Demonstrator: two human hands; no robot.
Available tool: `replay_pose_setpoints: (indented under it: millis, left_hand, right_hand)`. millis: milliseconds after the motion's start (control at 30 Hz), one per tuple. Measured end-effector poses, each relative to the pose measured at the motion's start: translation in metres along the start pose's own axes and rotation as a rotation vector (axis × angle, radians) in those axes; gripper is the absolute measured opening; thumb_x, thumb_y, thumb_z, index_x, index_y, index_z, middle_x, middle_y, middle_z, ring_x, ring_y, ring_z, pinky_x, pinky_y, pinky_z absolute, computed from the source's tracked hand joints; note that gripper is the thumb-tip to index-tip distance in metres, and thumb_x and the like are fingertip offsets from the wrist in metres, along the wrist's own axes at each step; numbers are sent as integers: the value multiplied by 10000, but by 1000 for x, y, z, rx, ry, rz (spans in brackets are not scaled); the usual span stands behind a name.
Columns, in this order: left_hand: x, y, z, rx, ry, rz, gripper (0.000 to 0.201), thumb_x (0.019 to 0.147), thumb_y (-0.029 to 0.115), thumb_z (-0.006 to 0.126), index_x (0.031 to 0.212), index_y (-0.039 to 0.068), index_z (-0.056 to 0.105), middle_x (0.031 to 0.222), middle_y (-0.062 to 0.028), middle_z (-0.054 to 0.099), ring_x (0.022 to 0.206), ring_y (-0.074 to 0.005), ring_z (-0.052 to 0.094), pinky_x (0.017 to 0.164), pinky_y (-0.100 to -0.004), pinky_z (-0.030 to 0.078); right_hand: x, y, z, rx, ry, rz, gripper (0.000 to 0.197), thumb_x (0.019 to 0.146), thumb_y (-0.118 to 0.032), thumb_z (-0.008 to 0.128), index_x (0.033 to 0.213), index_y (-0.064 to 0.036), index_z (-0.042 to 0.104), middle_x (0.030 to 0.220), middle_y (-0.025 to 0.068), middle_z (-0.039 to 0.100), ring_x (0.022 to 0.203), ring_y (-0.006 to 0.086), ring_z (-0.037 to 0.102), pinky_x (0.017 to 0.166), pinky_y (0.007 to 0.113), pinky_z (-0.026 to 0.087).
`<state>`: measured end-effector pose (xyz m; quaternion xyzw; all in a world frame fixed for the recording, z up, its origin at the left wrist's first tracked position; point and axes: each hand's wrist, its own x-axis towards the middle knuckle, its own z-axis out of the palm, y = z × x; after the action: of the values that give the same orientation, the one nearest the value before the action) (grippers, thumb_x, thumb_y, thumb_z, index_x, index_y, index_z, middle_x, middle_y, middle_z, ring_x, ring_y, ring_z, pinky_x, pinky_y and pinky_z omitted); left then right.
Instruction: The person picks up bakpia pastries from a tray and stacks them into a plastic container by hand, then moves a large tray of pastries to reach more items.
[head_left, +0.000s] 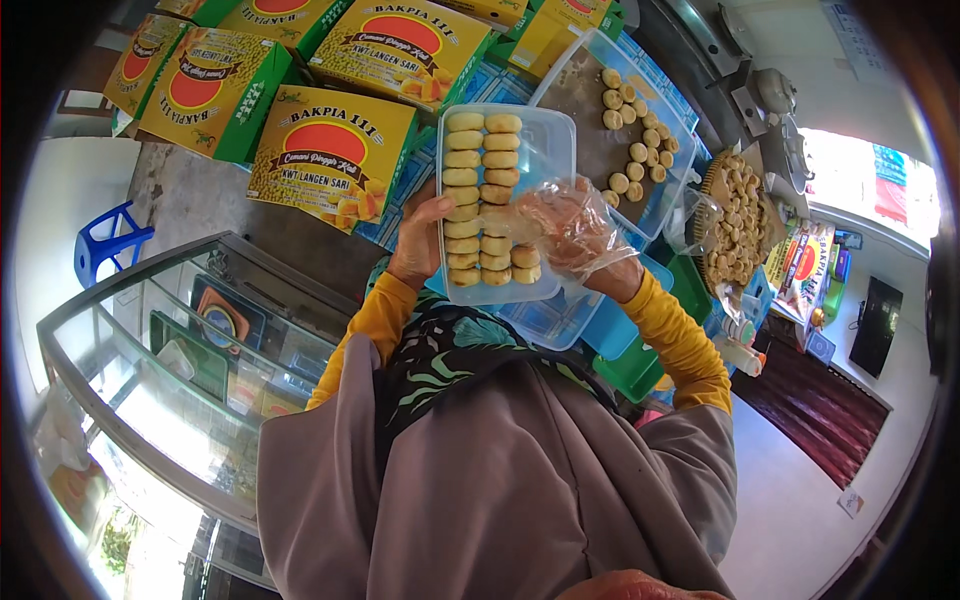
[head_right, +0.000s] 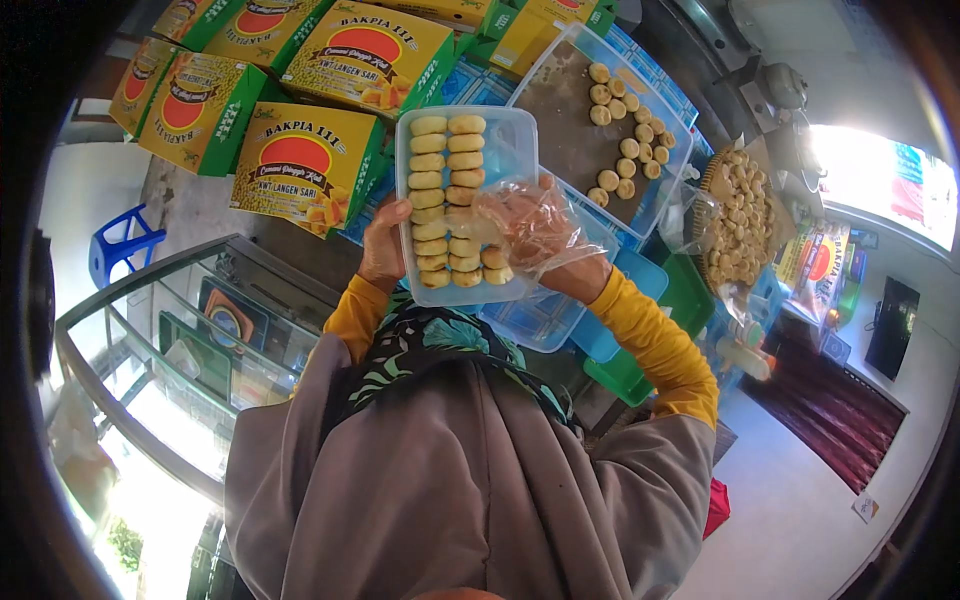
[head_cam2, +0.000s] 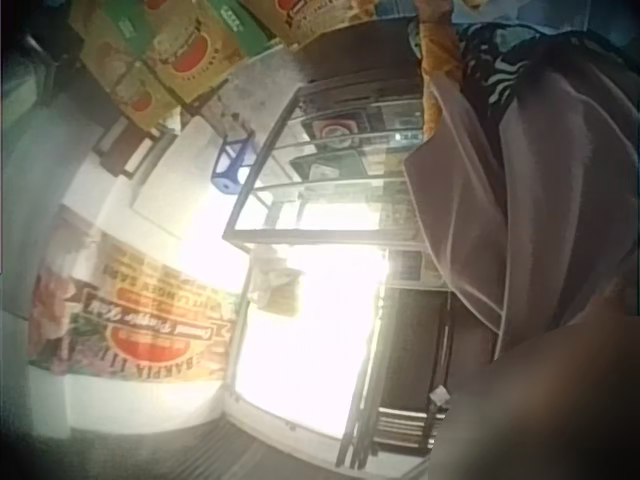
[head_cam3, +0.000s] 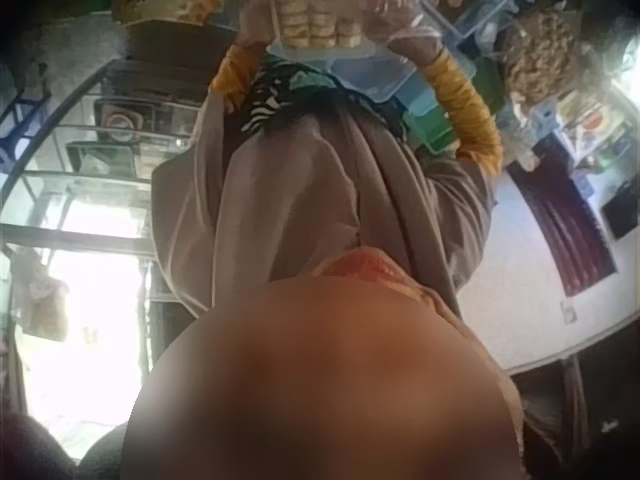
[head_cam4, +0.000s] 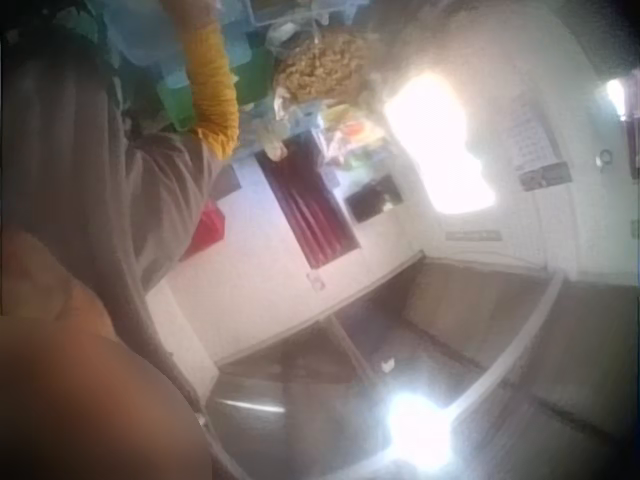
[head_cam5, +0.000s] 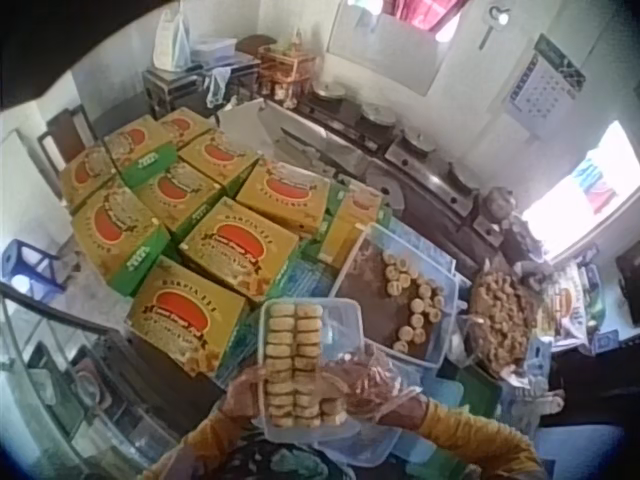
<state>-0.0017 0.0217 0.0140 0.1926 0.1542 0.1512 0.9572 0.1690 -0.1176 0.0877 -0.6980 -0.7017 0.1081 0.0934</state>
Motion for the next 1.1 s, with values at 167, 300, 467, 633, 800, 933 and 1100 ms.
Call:
replay_pose_setpoints:
  millis: [167,300,467,633,800,933,1100]
  left_hand:
    - [2,-11,-5,22,19,-9,653,805,266,589,1343,-47,392,1273,-178,533,1164,-285,550,1025,-402,423]
    - [1,-15,-4,63,40,-10,651,793,261,598,1331,-51,407,1232,-176,560,1134,-278,567,1001,-393,444]
    - [-2,-14,-3,65,33,-8,650,793,265,600,1329,-51,411,1238,-174,557,1129,-277,569,1006,-393,436]
    - [-2,-14,-2,16,20,4,643,797,264,599,1327,-51,416,1244,-166,555,1137,-275,564,1015,-399,428]
    - [-2,-10,-1,21,39,37,634,806,263,597,1327,-50,417,1246,-163,554,1141,-269,562,1013,-396,429]
    - [-1,-8,0,96,31,48,628,812,267,596,1325,-49,420,1248,-163,551,1144,-266,559,1011,-396,430]
    - [-4,-18,-2,-18,39,-28,612,823,281,592,1315,-47,433,1249,-165,549,1139,-263,561,1006,-394,434]
  right_hand:
    - [-1,5,-12,171,-156,109,450,766,-161,663,1191,-99,528,1006,101,609,997,290,583,954,502,349]
    - [-6,4,-8,181,-46,38,434,775,-185,675,1164,-71,519,974,127,597,881,294,595,817,444,415]
    - [-3,-7,1,112,-34,128,412,777,-160,652,1152,-70,507,933,140,581,783,284,592,713,407,439]
    - [-6,-9,2,-114,135,-18,277,724,-102,618,998,-68,605,1011,136,562,878,295,551,731,428,410]
    - [-4,-21,3,-205,24,23,239,716,-130,614,947,-73,632,1075,140,557,967,295,511,750,420,397]
    - [-6,-23,-1,-220,-96,35,270,710,-155,623,970,-80,622,1046,128,563,979,291,500,753,409,394]
    - [-12,-23,-12,-93,-15,-27,307,708,-149,629,1006,-82,603,1002,126,573,959,298,514,743,413,404]
